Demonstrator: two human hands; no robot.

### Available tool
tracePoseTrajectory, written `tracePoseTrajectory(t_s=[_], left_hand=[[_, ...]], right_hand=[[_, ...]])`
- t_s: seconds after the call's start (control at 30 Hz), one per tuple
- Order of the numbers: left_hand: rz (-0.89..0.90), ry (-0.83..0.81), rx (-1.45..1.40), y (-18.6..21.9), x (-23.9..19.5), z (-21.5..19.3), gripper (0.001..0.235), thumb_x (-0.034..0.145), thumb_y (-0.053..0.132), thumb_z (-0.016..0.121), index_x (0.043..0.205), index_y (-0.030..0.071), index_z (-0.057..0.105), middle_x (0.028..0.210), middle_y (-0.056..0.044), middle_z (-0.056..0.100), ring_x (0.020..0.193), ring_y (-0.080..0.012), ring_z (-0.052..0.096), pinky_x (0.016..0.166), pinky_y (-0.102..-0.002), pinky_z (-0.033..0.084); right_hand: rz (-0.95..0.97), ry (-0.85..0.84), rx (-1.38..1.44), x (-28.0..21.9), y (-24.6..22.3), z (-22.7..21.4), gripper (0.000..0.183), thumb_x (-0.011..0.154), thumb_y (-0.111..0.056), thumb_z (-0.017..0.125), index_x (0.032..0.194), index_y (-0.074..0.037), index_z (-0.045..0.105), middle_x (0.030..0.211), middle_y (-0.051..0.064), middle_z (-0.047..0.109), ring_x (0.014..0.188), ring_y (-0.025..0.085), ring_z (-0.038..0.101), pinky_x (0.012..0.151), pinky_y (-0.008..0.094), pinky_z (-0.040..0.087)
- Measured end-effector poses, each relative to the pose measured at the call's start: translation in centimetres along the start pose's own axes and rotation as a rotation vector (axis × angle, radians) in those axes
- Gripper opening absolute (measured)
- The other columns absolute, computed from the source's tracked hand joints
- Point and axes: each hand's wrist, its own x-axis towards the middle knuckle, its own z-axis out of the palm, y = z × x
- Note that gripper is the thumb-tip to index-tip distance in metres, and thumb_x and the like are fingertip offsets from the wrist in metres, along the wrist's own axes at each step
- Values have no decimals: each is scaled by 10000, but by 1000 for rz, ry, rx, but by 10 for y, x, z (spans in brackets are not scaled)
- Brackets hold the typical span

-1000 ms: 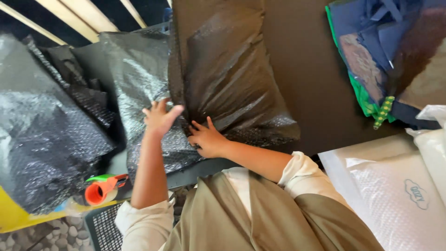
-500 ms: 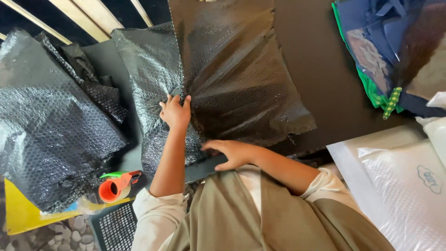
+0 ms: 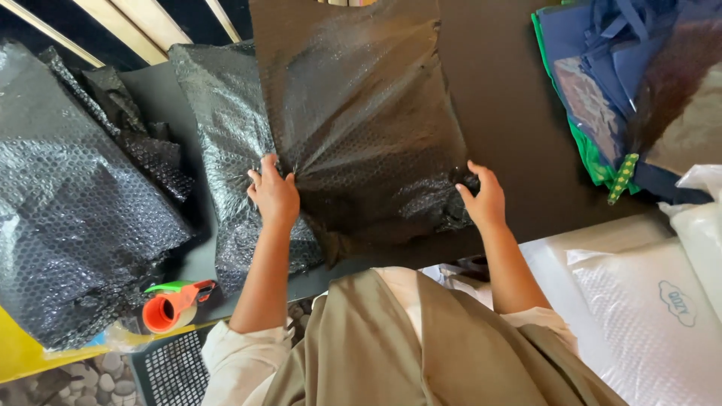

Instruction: Brushing a pillow, wrapping it in bubble wrap, and sealing it with tape

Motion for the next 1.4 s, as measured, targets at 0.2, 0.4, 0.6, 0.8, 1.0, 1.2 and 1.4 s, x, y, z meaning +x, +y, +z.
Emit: tracePoseTrajectory(t_s=[0.2, 0.4, 0.6, 0.8, 1.0, 1.2, 1.4], left_hand=[[243, -10, 82, -17, -14, -19, 398, 1018, 148, 562, 1394, 276, 593, 1494, -214, 569, 1390, -522, 455, 1069, -541, 418], [148, 158, 76, -16, -8, 3, 551, 785, 693, 777, 1148, 282, 722, 1441, -89, 650, 1372, -442, 531, 1090, -460, 384], [84, 151, 82, -1, -9, 1, 877, 587, 621, 905, 1287, 146, 671, 1426, -136, 655, 1404, -458, 493, 1113, -480, 362], [81, 130, 135, -28, -12, 27, 846, 559, 692, 838, 1220, 211, 620, 1527, -51, 589, 1444, -415, 470, 1134, -508, 344], [68, 162, 130, -12, -13, 21, 837, 592, 803, 734, 1219, 270, 581, 1515, -11, 595, 1435, -345, 492, 1131, -476, 365], [48, 165, 202, -11, -9, 23, 705, 711, 723, 722, 1262, 310, 571, 1511, 40, 593, 1419, -297, 516, 1095, -462, 404], [37, 138, 181, -11, -6, 18, 662, 768, 709, 687, 1297, 329, 570, 1495, 51, 602, 1407, -290, 529, 1094, -465, 412]], right_hand=[[-85, 121, 69, 0, 41, 15, 218, 846, -221, 874, 1016, -178, 746, 1049, 15, 784, 1032, 199, 735, 925, 325, 571], [188, -365, 424, 65, 35, -45, 217, 947, -258, 725, 1082, -102, 791, 1070, 134, 781, 1105, 264, 710, 988, 417, 533], [233, -314, 741, 228, -2, 13, 595, 1111, -381, 563, 1596, -91, 375, 1611, 238, 374, 1504, 383, 332, 1186, 597, 320], [71, -487, 554, 368, -50, 110, 749, 1135, -521, 420, 1617, 33, 271, 1670, 265, 223, 1567, 350, 175, 1305, 467, 95], [18, -529, 8, 424, -41, 172, 884, 938, -765, 625, 1605, -217, 438, 1667, 189, 221, 1478, 397, 395, 1218, 529, 333], [42, -492, -231, 428, -52, 172, 834, 961, -827, 543, 1583, -277, 473, 1640, 185, 225, 1457, 439, 378, 1060, 672, 428], [-837, -448, -55, 223, -222, 41, 766, 836, -488, 682, 1467, -71, 559, 1483, 376, 456, 1395, 654, 319, 949, 885, 259]])
